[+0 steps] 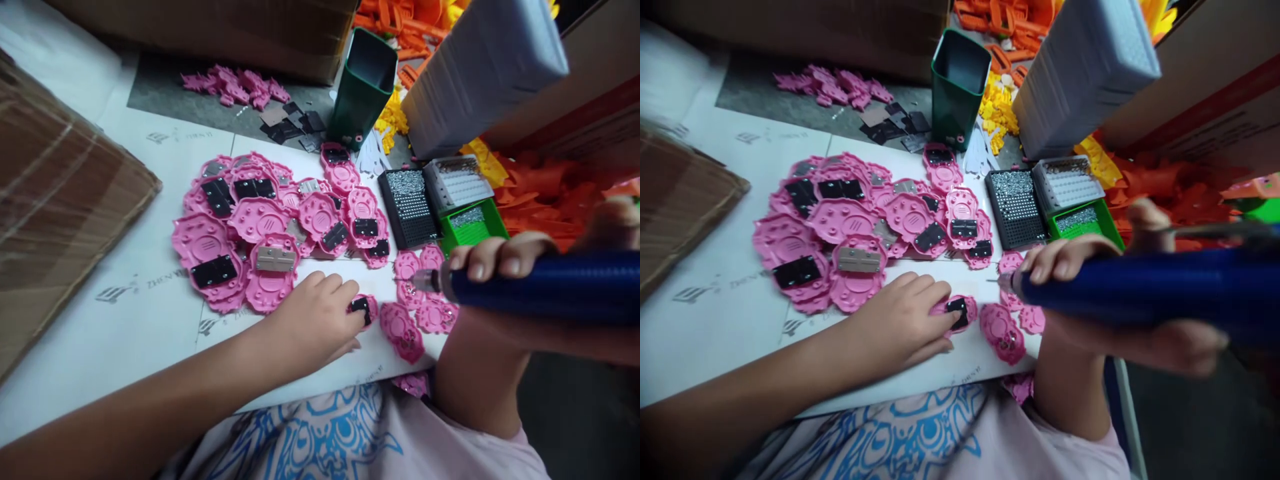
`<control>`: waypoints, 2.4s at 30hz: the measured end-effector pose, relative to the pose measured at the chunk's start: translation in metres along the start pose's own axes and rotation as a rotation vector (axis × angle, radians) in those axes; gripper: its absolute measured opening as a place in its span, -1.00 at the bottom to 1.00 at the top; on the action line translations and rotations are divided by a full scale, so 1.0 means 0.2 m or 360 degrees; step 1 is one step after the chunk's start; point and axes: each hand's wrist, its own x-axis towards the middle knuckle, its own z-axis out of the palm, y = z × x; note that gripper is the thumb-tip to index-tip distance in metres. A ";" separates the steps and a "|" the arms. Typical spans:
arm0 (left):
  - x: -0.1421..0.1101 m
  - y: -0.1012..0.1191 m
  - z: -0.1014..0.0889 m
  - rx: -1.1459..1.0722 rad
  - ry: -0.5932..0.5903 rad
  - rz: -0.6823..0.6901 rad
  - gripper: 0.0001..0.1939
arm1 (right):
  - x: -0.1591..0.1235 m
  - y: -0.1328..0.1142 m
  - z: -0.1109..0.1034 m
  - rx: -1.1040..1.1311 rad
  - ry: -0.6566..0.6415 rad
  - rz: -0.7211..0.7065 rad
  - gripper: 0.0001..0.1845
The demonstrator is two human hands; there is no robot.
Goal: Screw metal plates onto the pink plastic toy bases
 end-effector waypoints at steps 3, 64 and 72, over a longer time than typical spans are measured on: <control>-0.01 0.01 -0.01 0.0022 -0.0051 0.0046 -0.73 | 0.15 0.01 -0.01 -0.0051 0.0327 -0.0451 -0.54; 0.00 0.00 0.06 0.0093 0.0026 -0.0009 -0.37 | -0.09 0.02 0.06 0.0188 -0.0109 0.0070 -0.54; 0.00 0.00 0.06 0.0068 0.0004 -0.0022 -0.39 | -0.11 0.07 0.05 0.0155 -0.0168 0.0083 -0.49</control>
